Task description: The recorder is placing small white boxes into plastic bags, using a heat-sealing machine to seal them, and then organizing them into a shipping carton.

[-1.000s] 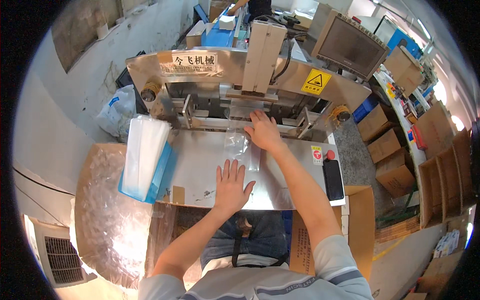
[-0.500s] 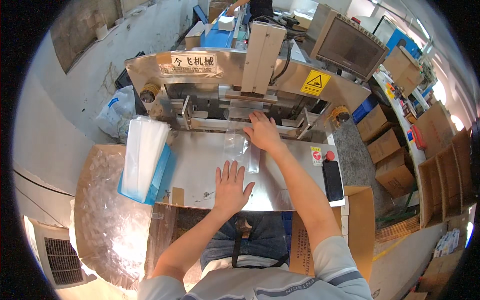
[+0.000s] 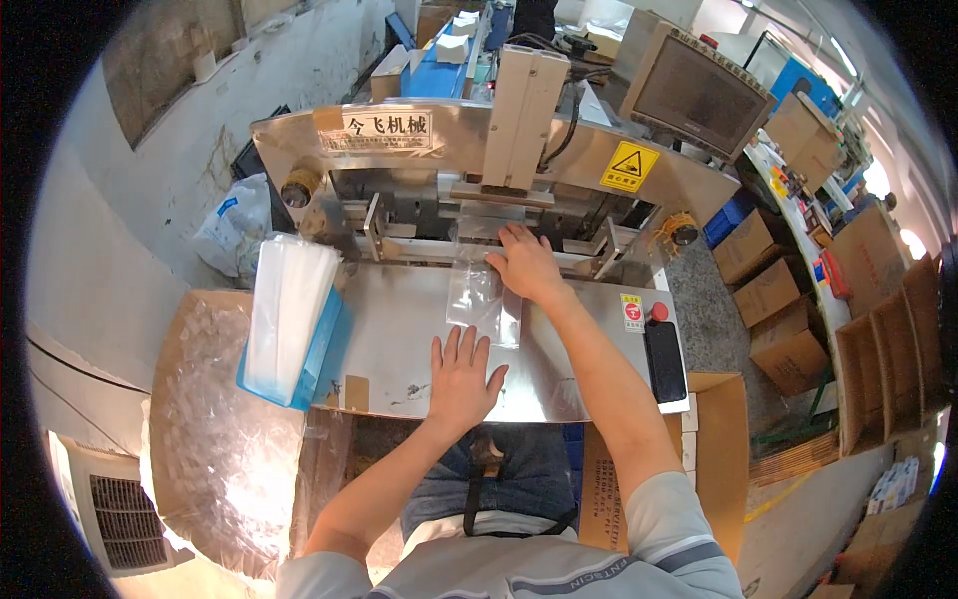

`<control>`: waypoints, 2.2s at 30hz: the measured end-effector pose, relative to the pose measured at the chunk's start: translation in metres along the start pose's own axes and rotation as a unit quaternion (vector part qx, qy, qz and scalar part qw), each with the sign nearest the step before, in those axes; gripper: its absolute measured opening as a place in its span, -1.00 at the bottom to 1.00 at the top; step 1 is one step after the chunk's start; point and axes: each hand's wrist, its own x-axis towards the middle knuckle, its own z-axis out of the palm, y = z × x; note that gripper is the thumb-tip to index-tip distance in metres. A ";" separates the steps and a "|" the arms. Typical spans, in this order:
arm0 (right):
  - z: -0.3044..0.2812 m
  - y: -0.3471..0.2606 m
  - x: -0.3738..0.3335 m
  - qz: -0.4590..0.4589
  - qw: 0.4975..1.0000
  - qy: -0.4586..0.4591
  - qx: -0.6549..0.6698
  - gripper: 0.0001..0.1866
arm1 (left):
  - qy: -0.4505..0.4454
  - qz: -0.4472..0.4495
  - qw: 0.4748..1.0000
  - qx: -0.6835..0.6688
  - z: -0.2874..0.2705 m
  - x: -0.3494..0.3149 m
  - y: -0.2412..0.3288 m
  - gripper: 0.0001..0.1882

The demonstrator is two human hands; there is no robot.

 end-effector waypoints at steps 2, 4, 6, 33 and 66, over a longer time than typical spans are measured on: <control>-0.003 -0.001 0.002 0.007 0.999 -0.038 0.000 -0.33 | -0.003 -0.001 1.000 0.002 0.000 0.000 0.000 -0.43; -0.003 -0.002 0.001 0.005 0.999 -0.033 0.002 -0.34 | 0.004 0.001 1.000 0.006 0.000 0.000 0.000 -0.44; -0.003 0.000 0.003 0.002 1.000 -0.028 0.003 -0.34 | 0.009 0.003 1.000 0.004 0.000 0.000 0.000 -0.44; -0.014 0.005 0.015 -0.008 1.000 -0.002 -0.022 -0.39 | 0.028 0.011 1.000 -0.006 0.001 -0.002 -0.002 -0.46; 0.026 0.034 -0.213 0.141 0.841 0.138 0.504 -0.66 | 0.120 -0.056 0.987 -0.096 -0.003 0.003 -0.007 -0.14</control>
